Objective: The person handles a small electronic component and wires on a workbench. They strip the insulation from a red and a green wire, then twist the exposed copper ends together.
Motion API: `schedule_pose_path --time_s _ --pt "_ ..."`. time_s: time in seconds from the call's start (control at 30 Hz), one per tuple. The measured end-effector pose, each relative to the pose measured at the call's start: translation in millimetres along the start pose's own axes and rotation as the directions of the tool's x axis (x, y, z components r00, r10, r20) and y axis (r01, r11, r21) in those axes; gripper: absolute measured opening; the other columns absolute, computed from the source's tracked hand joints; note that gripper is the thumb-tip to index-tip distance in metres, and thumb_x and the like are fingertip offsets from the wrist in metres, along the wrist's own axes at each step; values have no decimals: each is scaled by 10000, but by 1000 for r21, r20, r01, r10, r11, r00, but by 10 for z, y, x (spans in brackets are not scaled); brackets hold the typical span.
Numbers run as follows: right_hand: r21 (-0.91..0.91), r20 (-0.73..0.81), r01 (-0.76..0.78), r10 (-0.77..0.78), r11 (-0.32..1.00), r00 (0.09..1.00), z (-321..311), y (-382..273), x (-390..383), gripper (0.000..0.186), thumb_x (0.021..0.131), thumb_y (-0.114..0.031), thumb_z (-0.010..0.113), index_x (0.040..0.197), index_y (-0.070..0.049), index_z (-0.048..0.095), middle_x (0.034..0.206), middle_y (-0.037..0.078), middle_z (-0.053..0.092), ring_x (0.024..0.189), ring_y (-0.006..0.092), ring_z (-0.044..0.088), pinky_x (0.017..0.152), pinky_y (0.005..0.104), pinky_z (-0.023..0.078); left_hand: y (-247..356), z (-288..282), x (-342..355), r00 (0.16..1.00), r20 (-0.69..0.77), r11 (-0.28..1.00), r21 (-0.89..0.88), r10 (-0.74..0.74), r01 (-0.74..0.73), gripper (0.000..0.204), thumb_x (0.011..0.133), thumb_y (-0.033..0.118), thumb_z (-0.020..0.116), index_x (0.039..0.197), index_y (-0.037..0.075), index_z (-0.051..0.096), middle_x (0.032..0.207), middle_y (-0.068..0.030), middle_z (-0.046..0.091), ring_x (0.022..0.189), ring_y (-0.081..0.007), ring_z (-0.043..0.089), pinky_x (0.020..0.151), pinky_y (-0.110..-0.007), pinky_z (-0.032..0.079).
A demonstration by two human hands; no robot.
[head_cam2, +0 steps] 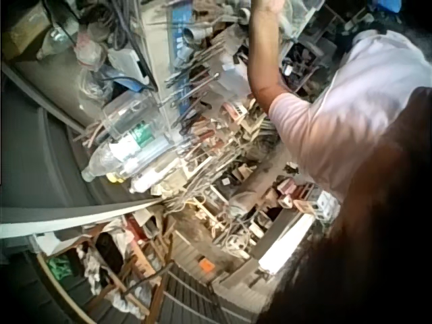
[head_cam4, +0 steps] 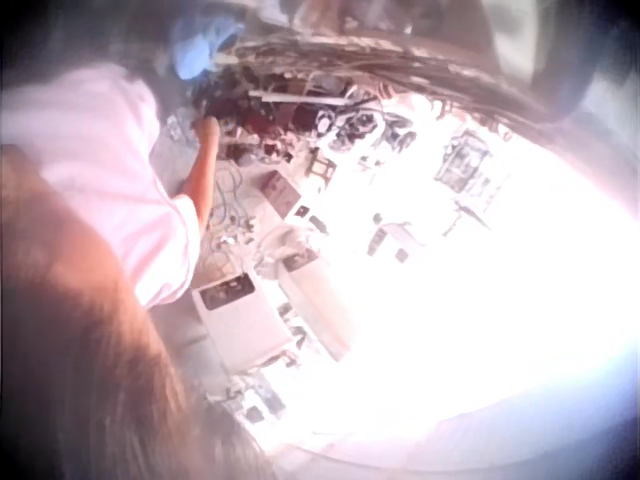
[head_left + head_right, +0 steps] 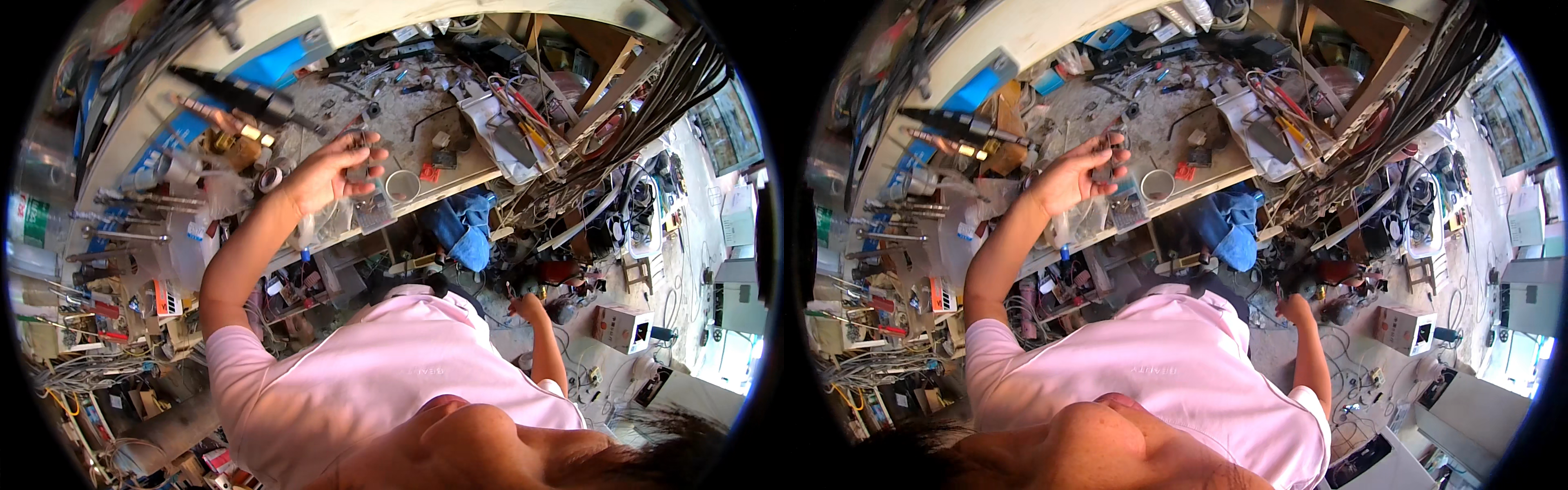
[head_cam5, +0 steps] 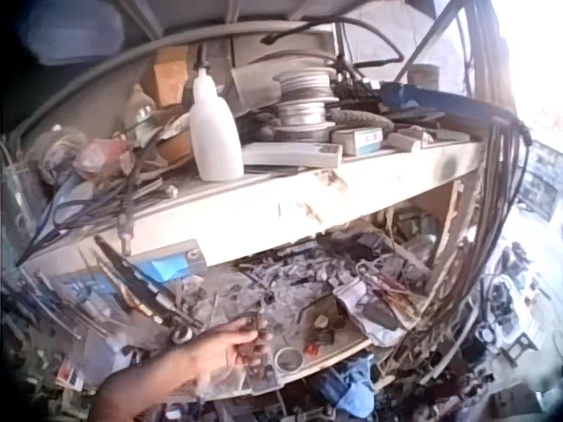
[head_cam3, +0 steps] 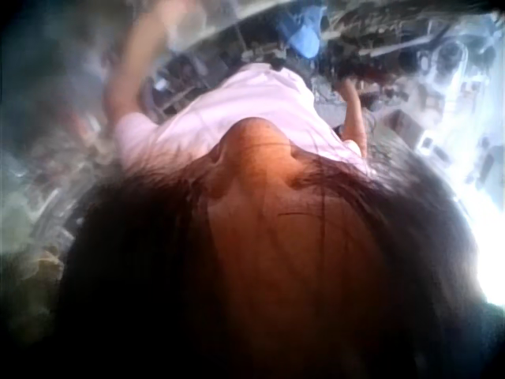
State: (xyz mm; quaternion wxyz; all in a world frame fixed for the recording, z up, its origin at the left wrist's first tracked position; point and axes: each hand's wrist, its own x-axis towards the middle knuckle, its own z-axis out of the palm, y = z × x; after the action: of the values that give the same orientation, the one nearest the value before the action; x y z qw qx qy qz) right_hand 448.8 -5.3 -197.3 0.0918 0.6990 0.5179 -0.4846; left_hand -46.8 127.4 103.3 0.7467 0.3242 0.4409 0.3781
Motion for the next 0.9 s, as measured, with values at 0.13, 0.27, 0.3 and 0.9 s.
schedule_pose_path --time_s 0.13,0.27,0.3,0.9 --pt "-114 -469 -120 53 986 882 292 127 361 332 848 -374 588 916 -71 703 916 160 683 901 363 641 801 445 495 266 -324 816 999 -49 998 56 -11 13 205 963 242 512 1106 106 569 1008 5 617 903 -103 605 720 -271 530" --pt "52 -577 -27 52 998 815 420 -30 529 310 849 -344 586 890 -55 688 880 210 665 867 391 635 757 459 497 579 -656 1587 979 -204 986 167 21 14 207 946 323 542 955 120 585 877 28 619 785 -91 615 653 -264 530" --pt "76 -545 -22 60 997 836 457 -86 524 299 854 -333 588 874 -53 691 846 201 670 842 369 649 739 442 502 639 -723 1769 965 -260 976 217 43 14 222 931 347 564 938 126 581 852 35 606 756 -86 602 627 -254 518" --pt "124 -348 14 31 992 937 1072 336 607 270 856 -288 594 916 -42 688 772 118 694 729 272 676 692 384 515 473 -851 3106 738 -68 -184 949 671 255 323 759 296 732 973 74 637 1013 -165 621 932 -353 600 771 -428 483"
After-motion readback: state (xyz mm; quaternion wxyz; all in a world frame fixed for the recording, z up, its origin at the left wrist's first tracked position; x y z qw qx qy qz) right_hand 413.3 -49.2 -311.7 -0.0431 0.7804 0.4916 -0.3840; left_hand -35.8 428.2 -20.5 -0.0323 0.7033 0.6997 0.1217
